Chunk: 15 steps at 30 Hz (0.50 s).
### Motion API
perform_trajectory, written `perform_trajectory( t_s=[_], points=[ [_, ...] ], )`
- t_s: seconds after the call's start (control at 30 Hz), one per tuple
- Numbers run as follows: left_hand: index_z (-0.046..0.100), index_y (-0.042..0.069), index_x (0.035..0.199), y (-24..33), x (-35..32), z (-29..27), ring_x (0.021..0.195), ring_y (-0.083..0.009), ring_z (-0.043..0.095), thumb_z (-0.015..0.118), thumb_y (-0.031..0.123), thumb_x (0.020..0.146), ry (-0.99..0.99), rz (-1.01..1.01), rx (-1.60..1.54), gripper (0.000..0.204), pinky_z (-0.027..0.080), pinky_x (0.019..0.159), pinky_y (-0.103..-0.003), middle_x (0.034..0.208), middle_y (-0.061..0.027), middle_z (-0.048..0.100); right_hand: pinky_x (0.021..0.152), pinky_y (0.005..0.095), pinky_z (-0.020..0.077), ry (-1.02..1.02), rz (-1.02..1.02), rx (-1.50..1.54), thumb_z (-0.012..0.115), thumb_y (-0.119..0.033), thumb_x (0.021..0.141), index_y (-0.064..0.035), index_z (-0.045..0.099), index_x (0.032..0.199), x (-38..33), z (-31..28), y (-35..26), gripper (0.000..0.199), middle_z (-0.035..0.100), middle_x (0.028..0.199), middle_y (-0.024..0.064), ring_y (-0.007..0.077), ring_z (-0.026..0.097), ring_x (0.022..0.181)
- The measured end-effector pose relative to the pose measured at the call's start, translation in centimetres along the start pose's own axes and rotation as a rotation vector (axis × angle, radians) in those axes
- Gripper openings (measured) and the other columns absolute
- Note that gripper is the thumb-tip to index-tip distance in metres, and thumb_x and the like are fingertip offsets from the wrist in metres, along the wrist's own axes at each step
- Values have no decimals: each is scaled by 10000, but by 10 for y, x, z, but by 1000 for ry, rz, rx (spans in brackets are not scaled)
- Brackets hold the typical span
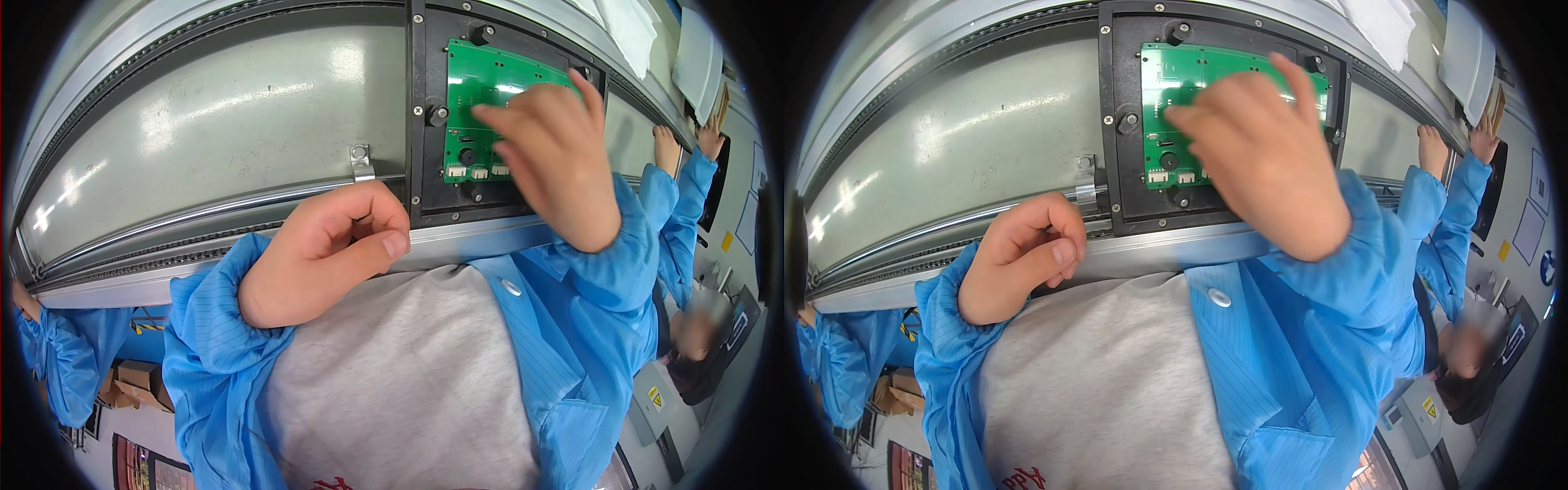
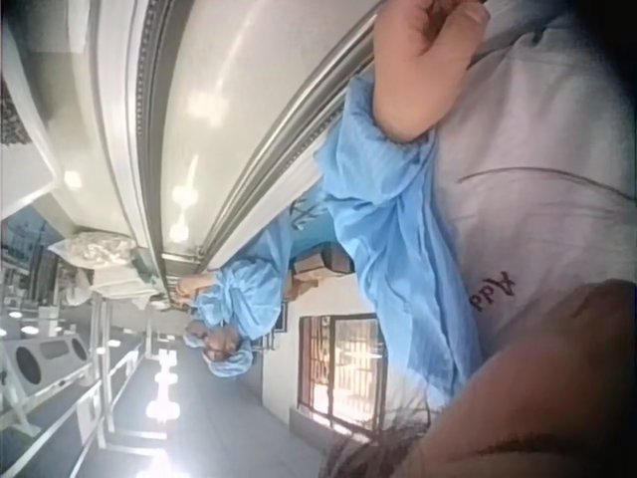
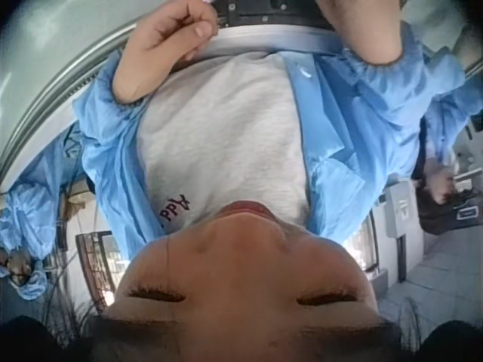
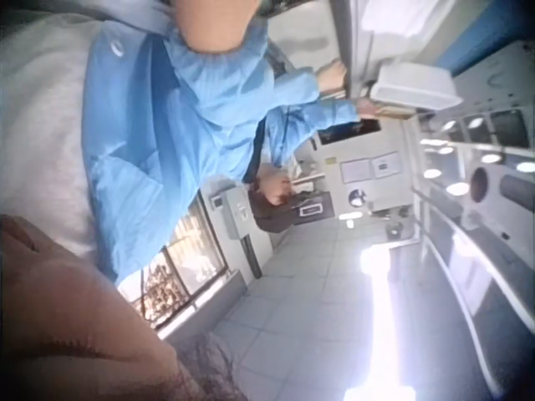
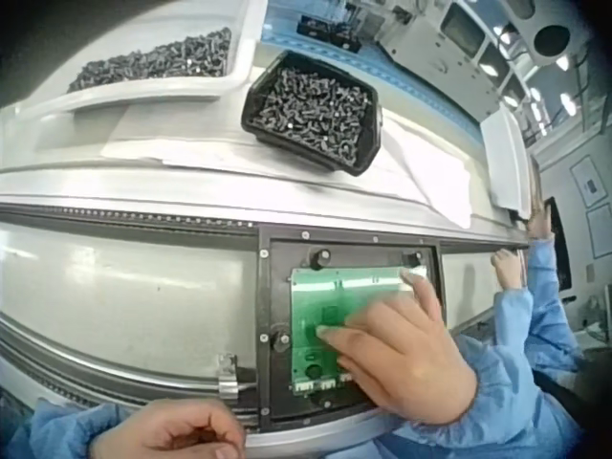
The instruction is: The person inserts electronic components into a circuit board on a conveyor track, pushes the board down the line, and takes more components from a container to insert into the next circuit board before sliding it along.
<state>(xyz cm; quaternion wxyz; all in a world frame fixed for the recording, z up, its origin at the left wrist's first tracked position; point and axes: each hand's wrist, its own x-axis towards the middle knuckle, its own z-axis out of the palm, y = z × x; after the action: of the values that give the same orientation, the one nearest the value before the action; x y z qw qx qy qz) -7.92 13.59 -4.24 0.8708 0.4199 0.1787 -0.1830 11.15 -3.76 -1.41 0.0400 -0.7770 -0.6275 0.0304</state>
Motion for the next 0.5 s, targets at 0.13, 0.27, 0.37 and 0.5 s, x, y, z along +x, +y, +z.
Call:
perform_trajectory(
  t_s=[0.13,0.27,0.37,0.5],
  points=[
    [575,46,913,-3,-1,2,683,-57,417,558,12,894,-11,13,-2,43,346,628,-174,790,13,523,1052,437,321,87,224,192,619,31,732,-71,654,1013,-20,-9,9,301,584,985,41,224,541,920],
    [575,44,919,-3,1,4,659,-62,426,541,10,894,0,12,-15,54,350,611,-177,779,0,531,1023,434,320,124,258,188,579,70,685,-103,666,1035,-48,4,13,400,597,1037,27,213,549,951],
    [574,42,924,-4,4,7,644,-66,428,519,23,905,3,4,-25,61,353,598,-181,770,-7,534,1020,430,321,148,302,122,573,74,687,-103,668,1025,-56,15,24,394,603,1039,30,216,548,949],
    [572,37,929,-5,8,6,623,-73,429,483,61,924,22,5,-24,92,353,577,-187,754,-19,536,1015,422,323,250,368,77,571,74,686,-102,668,1014,-64,17,28,385,611,1043,35,220,550,950]
  ],
)
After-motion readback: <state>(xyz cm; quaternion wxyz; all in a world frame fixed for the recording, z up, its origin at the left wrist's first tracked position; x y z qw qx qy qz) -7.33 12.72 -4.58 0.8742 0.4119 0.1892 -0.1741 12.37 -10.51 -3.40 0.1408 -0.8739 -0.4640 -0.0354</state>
